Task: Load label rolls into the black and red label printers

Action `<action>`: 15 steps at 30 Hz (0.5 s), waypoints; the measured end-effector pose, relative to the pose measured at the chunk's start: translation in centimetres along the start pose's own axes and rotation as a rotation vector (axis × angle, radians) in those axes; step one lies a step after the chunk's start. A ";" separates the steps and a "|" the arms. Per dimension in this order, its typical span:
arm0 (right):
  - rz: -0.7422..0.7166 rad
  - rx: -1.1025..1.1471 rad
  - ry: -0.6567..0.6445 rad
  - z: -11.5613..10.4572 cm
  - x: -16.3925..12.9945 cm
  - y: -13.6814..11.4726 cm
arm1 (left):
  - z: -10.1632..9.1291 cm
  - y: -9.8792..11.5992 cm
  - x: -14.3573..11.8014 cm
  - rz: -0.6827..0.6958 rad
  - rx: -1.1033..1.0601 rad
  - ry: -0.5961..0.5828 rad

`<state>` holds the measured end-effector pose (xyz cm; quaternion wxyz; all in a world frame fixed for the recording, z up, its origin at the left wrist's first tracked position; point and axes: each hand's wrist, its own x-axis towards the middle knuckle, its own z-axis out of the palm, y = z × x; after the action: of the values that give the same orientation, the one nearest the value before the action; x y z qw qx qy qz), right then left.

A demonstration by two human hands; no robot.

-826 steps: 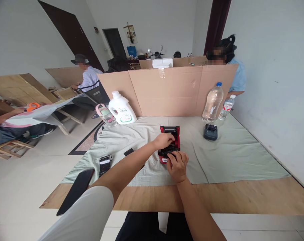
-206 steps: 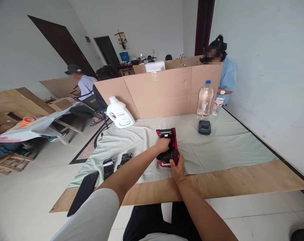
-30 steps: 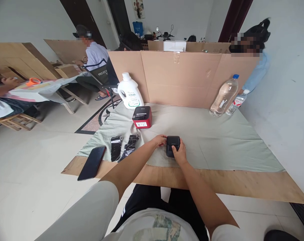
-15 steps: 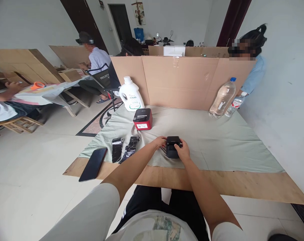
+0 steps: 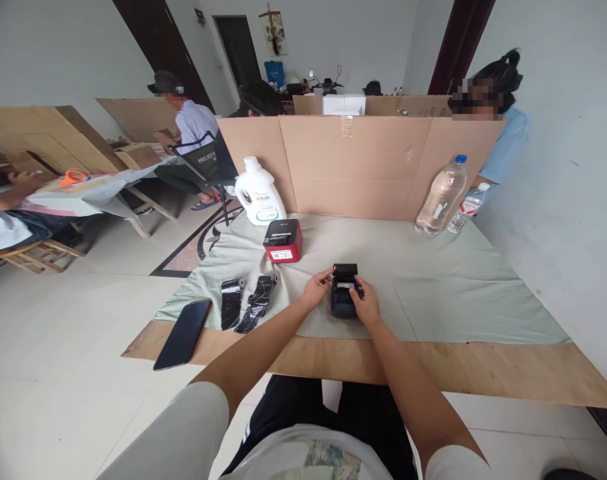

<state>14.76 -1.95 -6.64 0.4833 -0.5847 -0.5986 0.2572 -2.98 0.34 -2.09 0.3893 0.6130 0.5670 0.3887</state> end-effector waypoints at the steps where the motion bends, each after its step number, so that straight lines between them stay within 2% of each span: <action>1: -0.020 -0.015 -0.004 0.0 -0.2 0.1 | 0.0 0.1 -0.1 0.020 0.031 -0.002; 4: -0.052 -0.042 -0.010 0.0 -1.0 0.4 | 0.1 0.8 -0.2 0.111 0.209 -0.014; 8: -0.110 -0.052 0.005 0.0 -1.8 0.5 | 1.0 2.6 0.2 0.218 0.553 -0.106; 12: -0.117 -0.053 0.048 0.1 -1.9 0.5 | 2.4 3.8 1.6 0.191 0.819 -0.222; 15: -0.128 -0.054 0.057 0.1 -1.9 0.5 | 3.4 4.1 2.8 0.124 0.870 -0.267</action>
<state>14.59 -3.66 -7.66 0.4996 -0.5652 -0.6275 0.1931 1.90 2.78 0.47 0.1415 0.7969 0.5847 0.0546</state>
